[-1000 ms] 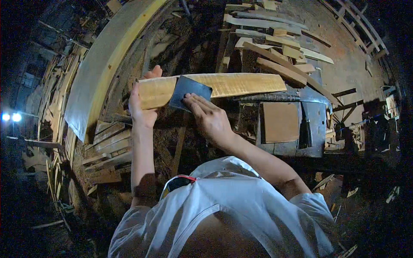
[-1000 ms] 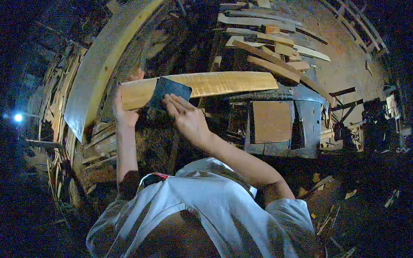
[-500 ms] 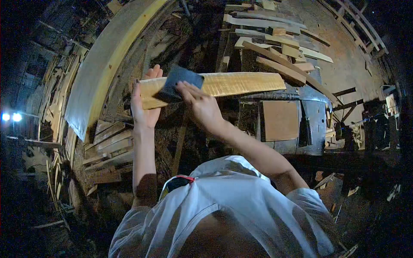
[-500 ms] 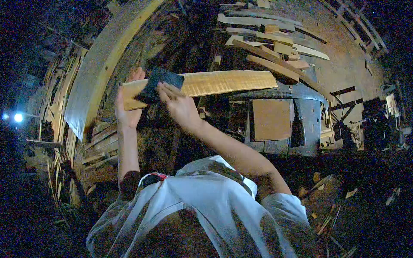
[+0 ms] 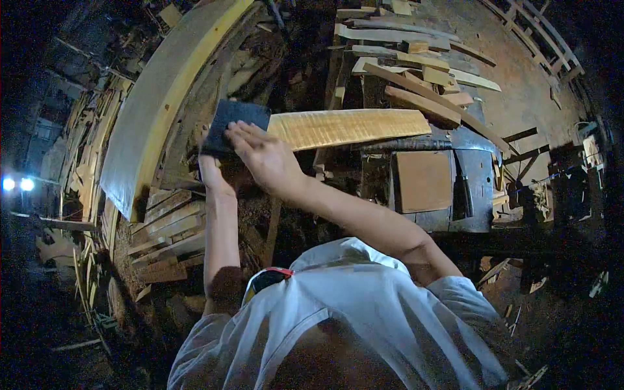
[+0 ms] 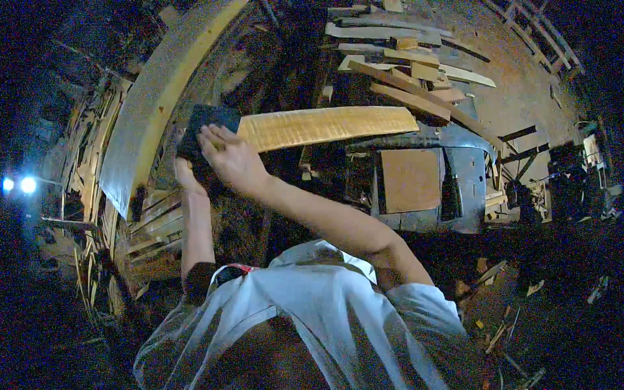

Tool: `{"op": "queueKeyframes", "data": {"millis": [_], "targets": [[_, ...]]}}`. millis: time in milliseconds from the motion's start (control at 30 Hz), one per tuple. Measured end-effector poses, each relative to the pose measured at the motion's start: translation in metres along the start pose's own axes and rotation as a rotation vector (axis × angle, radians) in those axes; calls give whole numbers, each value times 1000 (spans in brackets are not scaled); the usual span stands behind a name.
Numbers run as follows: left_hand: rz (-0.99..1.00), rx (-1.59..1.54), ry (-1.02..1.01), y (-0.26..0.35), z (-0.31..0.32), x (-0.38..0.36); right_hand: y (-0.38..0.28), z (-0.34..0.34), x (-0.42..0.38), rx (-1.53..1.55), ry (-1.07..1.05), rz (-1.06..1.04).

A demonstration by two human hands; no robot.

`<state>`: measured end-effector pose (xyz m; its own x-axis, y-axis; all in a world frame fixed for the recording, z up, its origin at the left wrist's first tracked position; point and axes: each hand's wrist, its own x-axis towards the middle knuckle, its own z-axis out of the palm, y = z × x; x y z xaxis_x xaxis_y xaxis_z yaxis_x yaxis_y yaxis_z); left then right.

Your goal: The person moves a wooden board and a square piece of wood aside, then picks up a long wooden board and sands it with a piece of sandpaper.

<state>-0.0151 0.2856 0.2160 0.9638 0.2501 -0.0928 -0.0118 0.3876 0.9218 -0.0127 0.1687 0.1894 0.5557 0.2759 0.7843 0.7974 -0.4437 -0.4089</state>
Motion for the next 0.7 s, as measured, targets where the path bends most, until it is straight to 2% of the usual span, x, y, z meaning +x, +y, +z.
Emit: {"op": "queueKeyframes", "data": {"millis": [67,200,233,400,467,500,533,600,667,700], "targets": [[80,-380,-508,-19,-22,29,-10,-10,-14,11,-10,-9],[73,-364,-407,-21,-16,24,-20,-13,-27,20,-78,-62],[53,-455,-454,-24,-20,30,-17,-6,-19,17,-75,-46],[125,-386,-482,-21,-22,26,-12,4,7,37,-14,-23],[108,-310,-376,-17,-4,18,-19,-11,-12,47,-53,-21],[50,-575,-517,-18,-9,25,-22,-19,-23,66,-98,-13],[52,-580,-504,-22,-14,25,-21,-21,-29,73,-109,-14],[49,-452,-420,-23,-17,25,-20,-22,-36,86,-84,-6],[72,-424,-432,-20,-12,16,-9,-11,-23,69,-57,-19],[29,-337,-172,-11,2,1,0,-2,-12,50,-49,37]]}}
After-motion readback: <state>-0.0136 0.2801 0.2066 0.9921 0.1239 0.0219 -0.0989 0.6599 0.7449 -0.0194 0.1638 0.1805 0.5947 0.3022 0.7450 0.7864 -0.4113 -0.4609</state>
